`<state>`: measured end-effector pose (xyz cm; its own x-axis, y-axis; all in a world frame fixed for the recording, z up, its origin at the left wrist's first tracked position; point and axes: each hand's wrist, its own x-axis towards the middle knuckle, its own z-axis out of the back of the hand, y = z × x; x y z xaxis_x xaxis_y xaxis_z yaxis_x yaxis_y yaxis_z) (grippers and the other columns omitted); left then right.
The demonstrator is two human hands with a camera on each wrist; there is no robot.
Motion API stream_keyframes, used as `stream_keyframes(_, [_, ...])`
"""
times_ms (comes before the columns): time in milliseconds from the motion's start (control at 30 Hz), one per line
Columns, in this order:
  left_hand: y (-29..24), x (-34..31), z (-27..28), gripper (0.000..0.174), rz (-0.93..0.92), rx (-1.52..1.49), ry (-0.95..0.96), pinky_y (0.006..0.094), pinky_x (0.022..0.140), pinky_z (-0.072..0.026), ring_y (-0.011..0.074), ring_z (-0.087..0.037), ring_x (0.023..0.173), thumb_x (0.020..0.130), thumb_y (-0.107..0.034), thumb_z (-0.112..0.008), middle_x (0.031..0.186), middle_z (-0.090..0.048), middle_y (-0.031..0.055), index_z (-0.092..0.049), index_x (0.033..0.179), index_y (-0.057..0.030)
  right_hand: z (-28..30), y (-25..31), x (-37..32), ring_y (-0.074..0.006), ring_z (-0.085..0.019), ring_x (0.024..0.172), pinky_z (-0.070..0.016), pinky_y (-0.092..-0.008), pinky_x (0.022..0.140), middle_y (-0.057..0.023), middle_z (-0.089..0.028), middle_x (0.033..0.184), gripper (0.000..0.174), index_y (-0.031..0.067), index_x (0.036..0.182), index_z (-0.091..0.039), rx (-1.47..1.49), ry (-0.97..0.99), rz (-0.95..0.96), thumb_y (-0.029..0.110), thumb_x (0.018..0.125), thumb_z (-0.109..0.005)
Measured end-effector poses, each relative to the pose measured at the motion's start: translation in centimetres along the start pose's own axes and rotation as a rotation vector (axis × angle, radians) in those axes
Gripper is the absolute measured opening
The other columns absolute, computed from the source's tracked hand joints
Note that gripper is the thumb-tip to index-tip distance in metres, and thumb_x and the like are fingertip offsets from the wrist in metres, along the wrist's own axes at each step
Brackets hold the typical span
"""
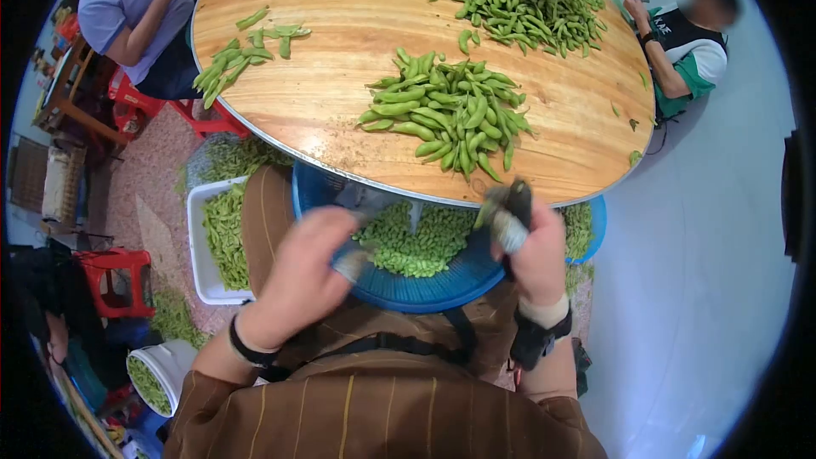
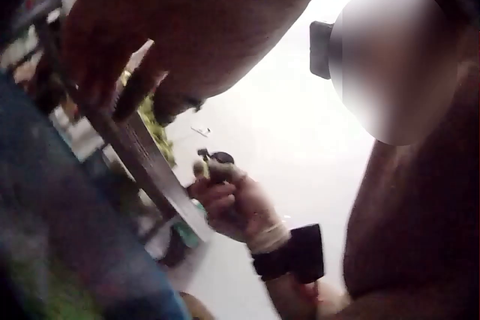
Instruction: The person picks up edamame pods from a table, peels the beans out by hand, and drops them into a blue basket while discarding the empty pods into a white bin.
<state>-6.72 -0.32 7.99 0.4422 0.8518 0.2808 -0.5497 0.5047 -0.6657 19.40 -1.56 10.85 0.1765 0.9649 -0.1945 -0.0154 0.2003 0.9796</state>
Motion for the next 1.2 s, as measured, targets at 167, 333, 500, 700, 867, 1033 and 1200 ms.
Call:
stream_keyframes(167, [-2.5,2.1,-4.0,0.022,0.717,-1.255,0.626,0.0217,0.062,-0.0446,0.01,-0.056,0.073,0.097,-0.02,-0.049,0.085,-0.061,0.002,-0.058,0.107,-0.0025,-1.8,-4.1,-3.0,-0.0079,-0.058,0.086,-0.0475,-0.0232,0.074,-0.0016,-0.064,0.097,0.022,0.0006,0.107,-0.06,0.19,0.225,0.036,0.001,0.085,-0.062])
stream_keyframes(333, [-2.1,1.8,-5.7,0.015,0.763,-1.259,0.435,0.0171,0.052,-0.0341,0.0041,-0.044,0.059,0.097,-0.017,-0.047,0.072,-0.056,-0.0019,-0.058,0.097,-0.007,-0.5,-5.8,-3.1,-0.0093,-0.059,0.083,-0.0488,-0.0247,0.073,-0.0034,-0.064,0.096,0.026,-0.0008,0.111,-0.057,0.029,0.2,0.022,0.001,0.086,-0.06])
stream_keyframes(500, [-2.2,1.6,-6.0,0.013,0.566,-0.998,0.425,0.0192,0.058,-0.0387,0.0051,-0.048,0.065,0.094,-0.008,-0.045,0.076,-0.057,-0.0015,-0.057,0.095,-0.0051,-0.3,-5.1,-3.2,-0.0054,-0.052,0.058,-0.0414,-0.0192,0.051,-0.0013,-0.059,0.08,0.035,0.0012,0.125,-0.047,-0.04,0.325,0.0,0.004,0.091,-0.052])
stream_keyframes(700, [-2.7,1.8,-6.7,0.016,0.291,-0.578,0.316,0.0299,0.065,-0.0444,0.0169,-0.056,0.072,0.083,-0.002,-0.045,0.077,-0.058,0.006,-0.056,0.094,-0.001,0.0,-6.3,-2.8,-0.0041,-0.049,0.056,-0.0407,-0.0186,0.049,-0.0006,-0.059,0.081,0.037,0.0024,0.127,-0.048,-0.117,0.404,0.105,0.002,0.089,-0.049])
stream_keyframes(867, [-2.0,1.4,-8.0,0.017,-0.044,-0.094,0.126,0.035,0.066,-0.0455,0.0227,-0.056,0.071,0.077,-0.001,-0.054,0.079,-0.058,0.0122,-0.056,0.095,0.0003,0.5,-5.8,-2.5,-0.0109,-0.055,0.064,-0.0466,-0.0245,0.058,-0.0014,-0.061,0.083,0.036,0.0036,0.119,-0.054,0.08,0.414,-0.085,-0.001,0.083,-0.053])
stream_keyframes(1033, [-2.2,1.8,-7.6,0.011,0.183,-0.384,0.27,0.0308,0.056,-0.0411,0.0178,-0.051,0.062,0.087,-0.003,-0.05,0.067,-0.052,0.0072,-0.056,0.096,-0.0028,1.0,-6.4,-2.1,-0.0027,-0.043,0.055,-0.033,-0.018,0.045,0.0,-0.057,0.08,0.041,0.0083,0.13,-0.047,0.502,0.491,-0.455,0.0,0.089,-0.045])
stream_keyframes(1200, [-0.6,1.7,-7.4,0.015,0.971,-1.829,0.475,0.0244,0.045,-0.0309,0.0089,-0.038,0.049,0.096,-0.012,-0.043,0.06,-0.045,0.0007,-0.054,0.09,-0.0028,0.3,-9.3,-2.6,-0.0057,-0.051,0.062,-0.0402,-0.0198,0.051,-0.0013,-0.06,0.085,0.036,0.0062,0.126,-0.051,0.348,0.518,-0.096,0.001,0.09,-0.05])
